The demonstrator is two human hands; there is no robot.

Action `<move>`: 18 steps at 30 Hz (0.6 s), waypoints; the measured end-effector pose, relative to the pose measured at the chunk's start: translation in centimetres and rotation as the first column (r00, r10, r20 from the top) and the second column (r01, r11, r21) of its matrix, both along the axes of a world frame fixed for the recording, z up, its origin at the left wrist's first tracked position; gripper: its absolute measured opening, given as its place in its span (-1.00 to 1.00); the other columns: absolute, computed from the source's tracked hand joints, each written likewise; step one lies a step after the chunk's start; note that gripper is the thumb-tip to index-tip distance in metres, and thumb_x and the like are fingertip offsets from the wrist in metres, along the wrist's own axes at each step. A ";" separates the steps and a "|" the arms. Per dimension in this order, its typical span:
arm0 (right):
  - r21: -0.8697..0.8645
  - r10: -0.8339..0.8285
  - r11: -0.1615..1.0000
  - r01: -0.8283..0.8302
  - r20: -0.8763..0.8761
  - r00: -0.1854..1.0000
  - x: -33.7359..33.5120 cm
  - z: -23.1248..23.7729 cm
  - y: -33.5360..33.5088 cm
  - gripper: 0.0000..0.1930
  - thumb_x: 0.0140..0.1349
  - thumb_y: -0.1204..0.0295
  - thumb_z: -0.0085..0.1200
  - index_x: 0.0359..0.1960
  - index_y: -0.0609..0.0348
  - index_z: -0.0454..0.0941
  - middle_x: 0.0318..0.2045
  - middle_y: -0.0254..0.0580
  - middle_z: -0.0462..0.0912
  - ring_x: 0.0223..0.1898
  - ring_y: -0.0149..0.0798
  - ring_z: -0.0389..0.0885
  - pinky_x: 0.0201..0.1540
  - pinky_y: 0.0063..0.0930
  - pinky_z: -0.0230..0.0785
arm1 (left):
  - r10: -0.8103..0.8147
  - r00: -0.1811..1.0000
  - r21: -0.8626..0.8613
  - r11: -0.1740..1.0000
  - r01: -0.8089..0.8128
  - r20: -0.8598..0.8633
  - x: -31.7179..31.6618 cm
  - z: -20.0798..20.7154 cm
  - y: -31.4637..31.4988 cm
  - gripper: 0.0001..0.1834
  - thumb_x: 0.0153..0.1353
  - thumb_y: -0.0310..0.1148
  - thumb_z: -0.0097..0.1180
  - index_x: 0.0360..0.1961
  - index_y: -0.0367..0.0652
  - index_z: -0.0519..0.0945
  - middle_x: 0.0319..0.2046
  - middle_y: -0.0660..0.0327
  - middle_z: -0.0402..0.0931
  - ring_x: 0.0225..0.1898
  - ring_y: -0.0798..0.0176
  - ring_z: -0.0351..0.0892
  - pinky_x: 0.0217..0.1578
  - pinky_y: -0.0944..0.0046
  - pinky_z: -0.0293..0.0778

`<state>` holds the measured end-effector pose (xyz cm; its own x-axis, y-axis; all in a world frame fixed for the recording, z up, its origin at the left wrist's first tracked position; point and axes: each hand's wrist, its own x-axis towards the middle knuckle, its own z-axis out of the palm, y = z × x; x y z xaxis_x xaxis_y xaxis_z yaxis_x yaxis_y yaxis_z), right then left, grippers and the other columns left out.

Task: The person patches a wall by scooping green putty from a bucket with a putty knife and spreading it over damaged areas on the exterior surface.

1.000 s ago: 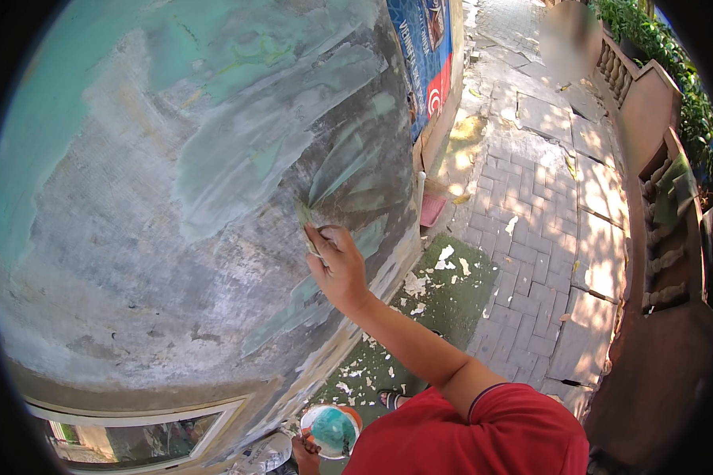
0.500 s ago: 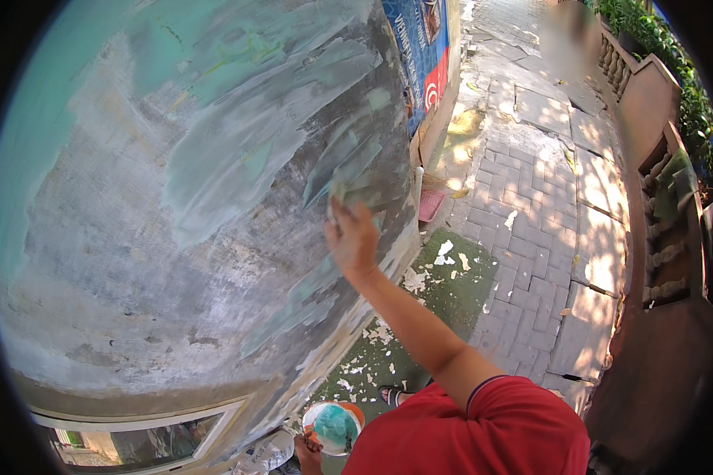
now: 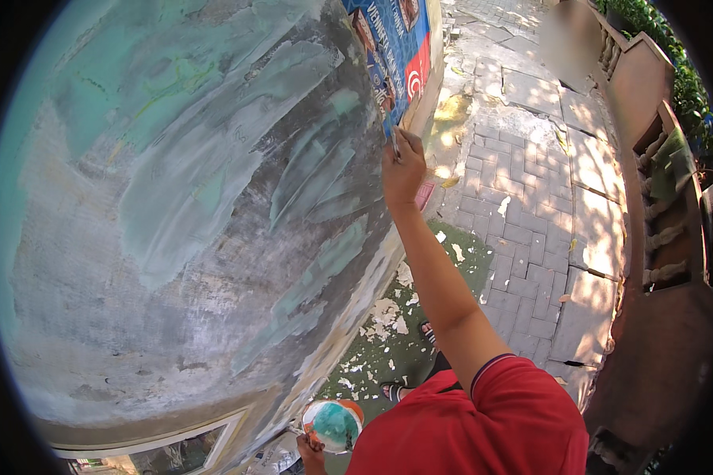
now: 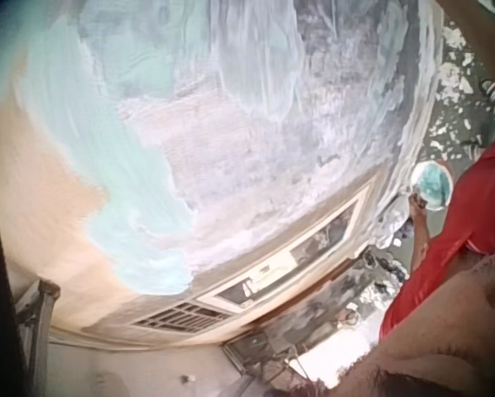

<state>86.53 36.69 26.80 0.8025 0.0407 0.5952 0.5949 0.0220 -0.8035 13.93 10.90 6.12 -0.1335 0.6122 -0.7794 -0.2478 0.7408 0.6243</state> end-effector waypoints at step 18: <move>-0.053 0.035 0.998 -0.036 -0.022 0.999 0.6 -2.3 0.9 -0.58 0.09 0.54 0.17 0.05 0.19 0.57 -0.02 -0.02 0.62 -0.08 0.01 0.64 -0.06 -0.29 0.52 | 0.003 0.995 -0.015 1.000 -0.005 -0.098 8.0 2.4 3.7 -0.65 0.28 -0.18 -0.18 -0.21 -0.28 0.47 -0.77 0.40 0.05 -0.75 0.37 0.08 -0.64 0.21 0.17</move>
<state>87.11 37.55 24.53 0.8122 0.1005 0.5746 0.5776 -0.0002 -0.8164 21.90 14.64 8.55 -0.2124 0.6000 -0.7713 -0.1886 0.7493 0.6348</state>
